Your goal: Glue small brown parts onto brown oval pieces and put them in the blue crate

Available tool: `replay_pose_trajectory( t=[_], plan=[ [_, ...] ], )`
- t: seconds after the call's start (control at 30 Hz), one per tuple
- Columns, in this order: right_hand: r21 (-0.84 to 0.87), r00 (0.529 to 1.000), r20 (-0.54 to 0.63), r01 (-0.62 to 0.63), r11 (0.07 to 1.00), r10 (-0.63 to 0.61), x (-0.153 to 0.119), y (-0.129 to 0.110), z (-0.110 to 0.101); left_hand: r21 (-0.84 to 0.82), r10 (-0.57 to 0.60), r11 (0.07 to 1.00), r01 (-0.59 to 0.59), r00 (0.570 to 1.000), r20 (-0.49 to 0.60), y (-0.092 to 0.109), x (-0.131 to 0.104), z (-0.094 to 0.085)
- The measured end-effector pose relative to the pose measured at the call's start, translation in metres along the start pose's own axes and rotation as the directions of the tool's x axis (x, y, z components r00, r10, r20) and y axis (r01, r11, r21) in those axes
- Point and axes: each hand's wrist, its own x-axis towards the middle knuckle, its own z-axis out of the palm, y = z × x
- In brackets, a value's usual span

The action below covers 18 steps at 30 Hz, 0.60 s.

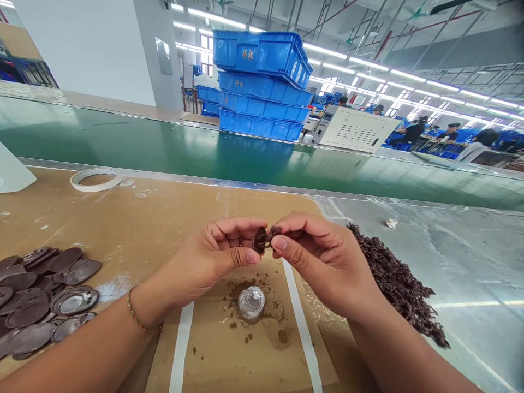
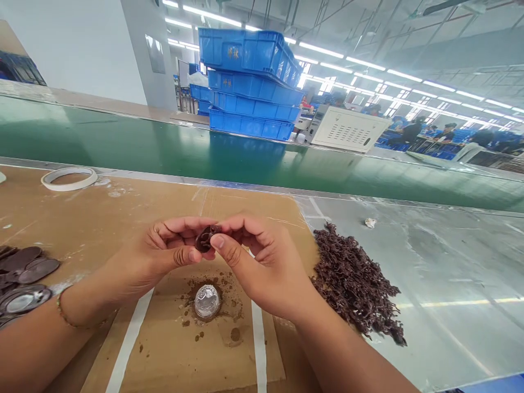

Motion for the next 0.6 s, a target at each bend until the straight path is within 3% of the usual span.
replay_pose_trajectory(
  t=[0.33,0.6],
  plan=[
    [-0.116,0.999,0.009,0.041,0.992,-0.04,-0.0026,0.0004,0.0011,-0.031,0.048,0.998,-0.048,0.999,-0.008,-0.0034,0.0016,0.0],
    [-0.088,1.0,-0.028,0.006,0.996,-0.009,-0.0024,0.0001,0.0042,-0.06,0.053,0.997,-0.055,0.998,-0.042,-0.0046,0.0019,0.0014]
  ],
)
